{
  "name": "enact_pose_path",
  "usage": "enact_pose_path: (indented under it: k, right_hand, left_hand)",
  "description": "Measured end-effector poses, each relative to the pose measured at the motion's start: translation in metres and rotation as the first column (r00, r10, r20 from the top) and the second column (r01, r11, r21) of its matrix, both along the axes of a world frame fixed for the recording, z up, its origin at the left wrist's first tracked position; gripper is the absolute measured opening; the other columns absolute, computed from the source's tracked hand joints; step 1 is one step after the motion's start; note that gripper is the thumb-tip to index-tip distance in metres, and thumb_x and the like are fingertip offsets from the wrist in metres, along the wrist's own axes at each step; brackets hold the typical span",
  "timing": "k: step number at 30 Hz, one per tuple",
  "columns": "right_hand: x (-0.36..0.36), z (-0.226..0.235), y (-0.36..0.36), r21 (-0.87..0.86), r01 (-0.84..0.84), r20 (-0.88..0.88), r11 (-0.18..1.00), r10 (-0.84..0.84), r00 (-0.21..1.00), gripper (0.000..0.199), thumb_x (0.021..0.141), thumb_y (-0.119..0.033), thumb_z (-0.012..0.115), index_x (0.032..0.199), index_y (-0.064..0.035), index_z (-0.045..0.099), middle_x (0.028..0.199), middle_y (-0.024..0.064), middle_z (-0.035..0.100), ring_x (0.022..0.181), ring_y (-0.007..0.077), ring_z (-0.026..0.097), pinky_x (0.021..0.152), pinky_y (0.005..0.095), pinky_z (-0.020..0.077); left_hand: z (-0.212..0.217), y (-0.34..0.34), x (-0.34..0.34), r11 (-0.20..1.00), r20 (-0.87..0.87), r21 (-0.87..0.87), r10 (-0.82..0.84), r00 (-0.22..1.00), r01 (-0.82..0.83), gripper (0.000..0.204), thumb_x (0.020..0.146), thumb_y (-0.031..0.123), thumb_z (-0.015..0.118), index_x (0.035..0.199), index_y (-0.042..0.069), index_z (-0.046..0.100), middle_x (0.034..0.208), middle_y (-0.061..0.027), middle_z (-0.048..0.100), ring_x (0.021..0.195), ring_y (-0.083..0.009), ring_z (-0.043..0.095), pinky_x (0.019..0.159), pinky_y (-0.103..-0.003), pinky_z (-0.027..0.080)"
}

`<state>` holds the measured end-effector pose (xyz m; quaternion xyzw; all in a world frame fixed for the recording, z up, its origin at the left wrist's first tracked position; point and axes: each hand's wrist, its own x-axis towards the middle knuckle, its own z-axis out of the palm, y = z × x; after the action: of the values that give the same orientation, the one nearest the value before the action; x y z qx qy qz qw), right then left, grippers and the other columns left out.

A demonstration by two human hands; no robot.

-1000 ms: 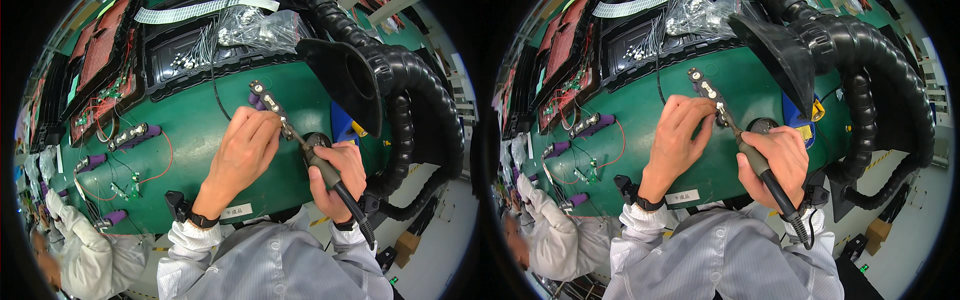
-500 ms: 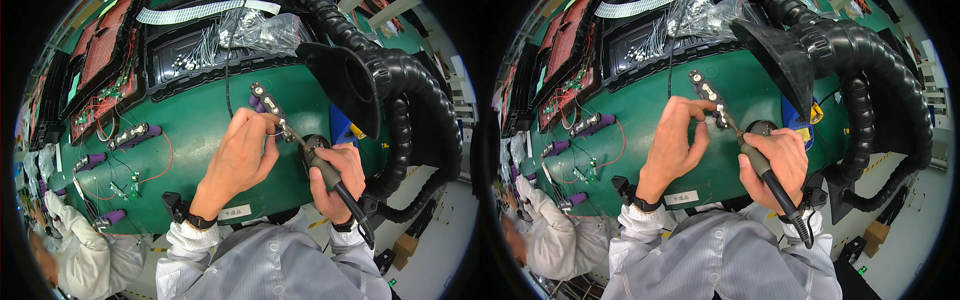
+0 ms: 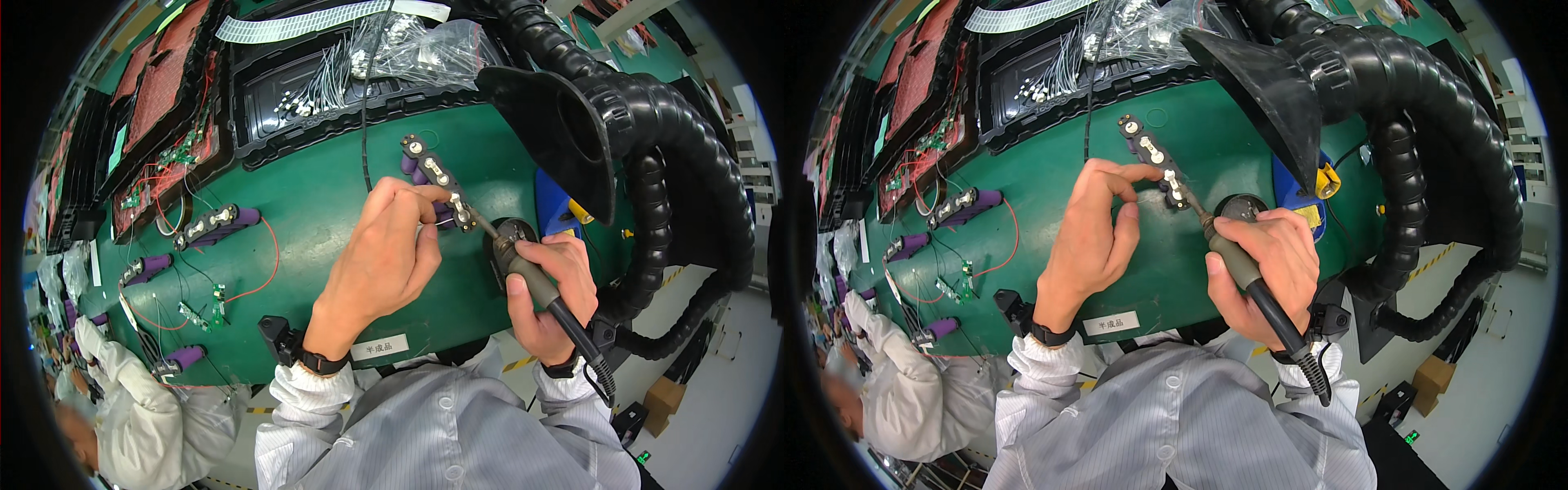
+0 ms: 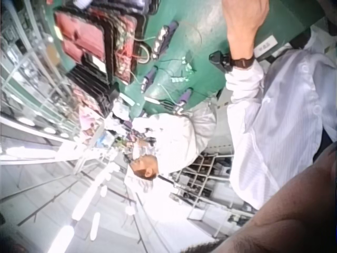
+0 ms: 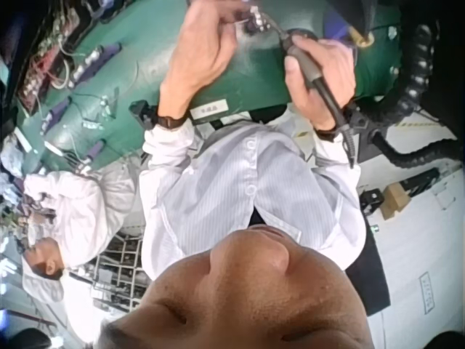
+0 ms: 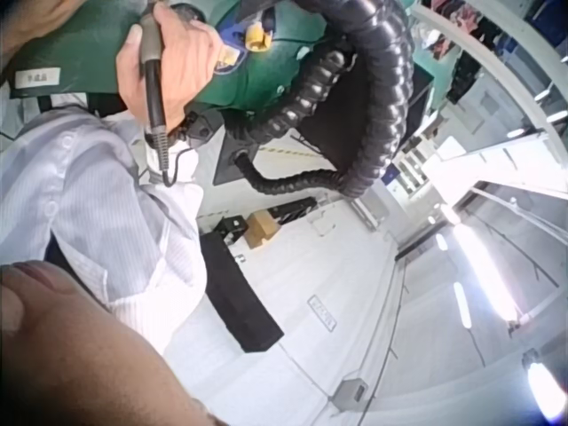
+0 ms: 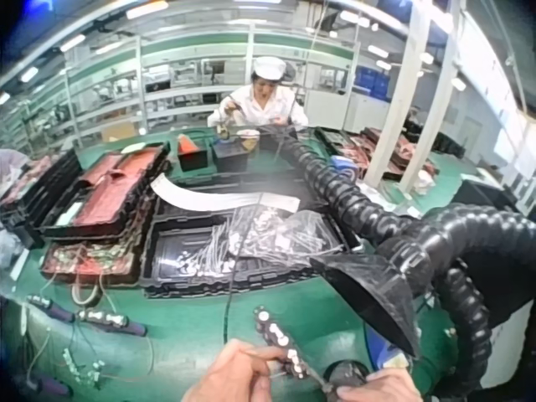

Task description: Soldering connections on battery packs at an electronics assembly bench.

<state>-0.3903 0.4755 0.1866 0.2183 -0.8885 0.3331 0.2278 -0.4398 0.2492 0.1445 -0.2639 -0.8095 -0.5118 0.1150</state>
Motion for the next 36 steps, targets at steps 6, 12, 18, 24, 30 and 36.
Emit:
enact_pose_path:
  k: [6, 12, 18, 24, 30, 36]
  right_hand:
    - [0.0, 0.0, 0.001, -0.002, -0.007, 0.011, 1.0, 0.007, 1.0, 0.032, 0.077, -0.008, 0.082, 0.108, -0.0011, 0.073, 0.09, 0.0088, 0.076, 0.078, 0.0274, 0.07, 0.088, 0.0448, 0.0543]
    - [-0.001, -0.001, 0.0, 0.004, -0.012, 0.021, 1.0, 0.012, 1.0, 0.034, 0.077, -0.007, 0.082, 0.109, -0.001, 0.073, 0.093, 0.0095, 0.077, 0.08, 0.0288, 0.07, 0.09, 0.0454, 0.0544]
    - [-0.002, -0.003, -0.001, 0.005, -0.016, 0.025, 1.0, 0.016, 1.0, 0.032, 0.077, -0.007, 0.082, 0.107, -0.0007, 0.073, 0.095, 0.0098, 0.077, 0.079, 0.0292, 0.07, 0.09, 0.0457, 0.0546]
    - [-0.003, -0.004, -0.002, 0.015, -0.015, 0.015, 1.0, 0.014, 1.0, 0.031, 0.077, -0.008, 0.082, 0.106, -0.0006, 0.074, 0.095, 0.0095, 0.076, 0.079, 0.0284, 0.069, 0.089, 0.0453, 0.0548]
    - [-0.003, -0.004, -0.001, 0.012, -0.021, 0.009, 1.0, 0.021, 1.0, 0.032, 0.077, -0.008, 0.082, 0.106, -0.0005, 0.074, 0.092, 0.0095, 0.076, 0.077, 0.0271, 0.069, 0.088, 0.0449, 0.0547]
    - [-0.003, -0.004, -0.001, 0.018, -0.031, 0.009, 0.999, 0.031, 0.999, 0.033, 0.076, -0.007, 0.082, 0.107, -0.0004, 0.073, 0.091, 0.0096, 0.077, 0.077, 0.0265, 0.071, 0.088, 0.0446, 0.0543]
  left_hand:
    - [0.002, 0.002, -0.001, 0.999, 0.008, -0.037, 0.0, 1.0, 0.0, 0.021, 0.087, -0.013, 0.064, 0.104, -0.002, 0.057, 0.118, -0.0162, 0.074, 0.103, -0.0336, 0.064, 0.089, -0.042, 0.053]
    - [0.002, 0.004, -0.002, 0.991, -0.081, -0.133, 0.02, 0.997, -0.031, 0.023, 0.085, -0.012, 0.072, 0.104, -0.001, 0.064, 0.114, -0.0114, 0.074, 0.101, -0.0322, 0.066, 0.087, -0.041, 0.053]
    - [0.0, 0.005, -0.003, 0.99, -0.113, -0.128, 0.038, 0.993, -0.053, 0.023, 0.084, -0.01, 0.074, 0.103, -0.001, 0.066, 0.111, -0.0097, 0.074, 0.099, -0.0317, 0.067, 0.086, -0.04, 0.054]
    - [0.0, 0.007, -0.003, 0.987, -0.12, -0.138, 0.062, 0.991, -0.079, 0.021, 0.083, -0.008, 0.076, 0.101, -0.001, 0.067, 0.11, -0.0086, 0.074, 0.099, -0.0311, 0.066, 0.086, -0.04, 0.054]
    - [-0.001, 0.009, -0.004, 0.987, -0.131, -0.134, 0.073, 0.989, -0.09, 0.021, 0.082, -0.007, 0.077, 0.1, -0.001, 0.068, 0.109, -0.0078, 0.073, 0.098, -0.0303, 0.065, 0.084, -0.04, 0.054]
    - [-0.004, 0.01, -0.004, 0.986, -0.134, -0.13, 0.084, 0.987, -0.102, 0.021, 0.081, -0.007, 0.077, 0.1, -0.001, 0.068, 0.108, -0.0076, 0.073, 0.098, -0.0303, 0.065, 0.084, -0.04, 0.054]
